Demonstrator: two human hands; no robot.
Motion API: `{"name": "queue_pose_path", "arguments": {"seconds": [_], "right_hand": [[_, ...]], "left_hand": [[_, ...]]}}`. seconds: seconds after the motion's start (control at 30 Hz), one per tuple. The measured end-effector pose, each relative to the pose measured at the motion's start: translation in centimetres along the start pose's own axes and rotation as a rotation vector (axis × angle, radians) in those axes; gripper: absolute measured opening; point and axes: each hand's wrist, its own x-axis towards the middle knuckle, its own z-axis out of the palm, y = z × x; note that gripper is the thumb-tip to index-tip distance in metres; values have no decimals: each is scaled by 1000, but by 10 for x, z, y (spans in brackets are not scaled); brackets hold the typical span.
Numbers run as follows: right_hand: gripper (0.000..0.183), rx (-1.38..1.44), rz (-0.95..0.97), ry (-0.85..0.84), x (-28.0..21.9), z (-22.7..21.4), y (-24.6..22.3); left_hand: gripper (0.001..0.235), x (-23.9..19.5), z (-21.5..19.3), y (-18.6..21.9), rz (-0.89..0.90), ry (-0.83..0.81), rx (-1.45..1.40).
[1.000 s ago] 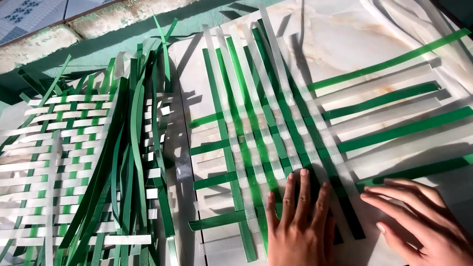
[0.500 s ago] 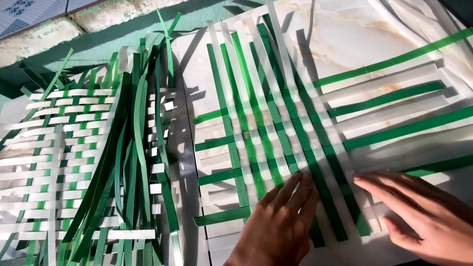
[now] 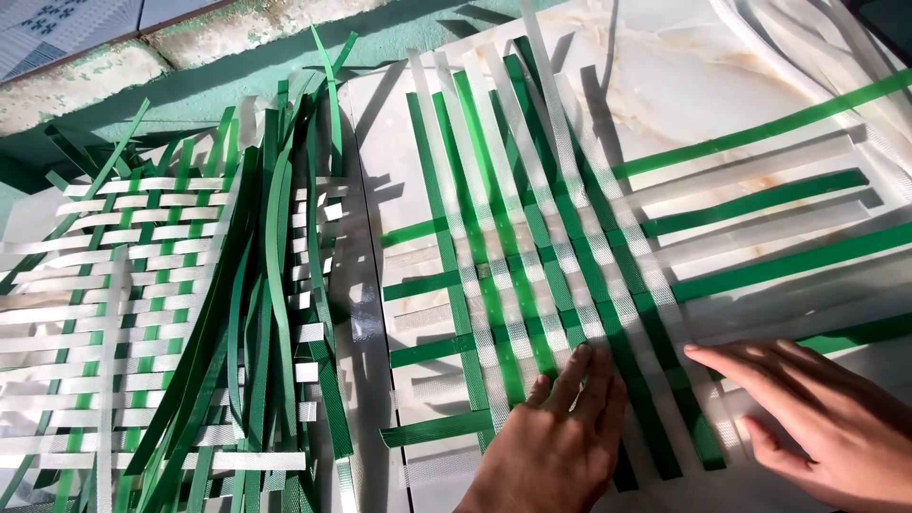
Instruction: Weaving horizontal plastic strips through vertical ones to create a woven mat or bag component.
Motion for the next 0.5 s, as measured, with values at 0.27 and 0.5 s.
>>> {"name": "queue_pose_path", "arguments": {"seconds": [0.27,0.5], "right_hand": [[71,81,86,-15,1,-9,-11],[63,256,241,-54,-3,-19,-25]], "left_hand": [[45,1,15,18,-157,192,-115],[41,1,20,27,-253,333,-155]]}}
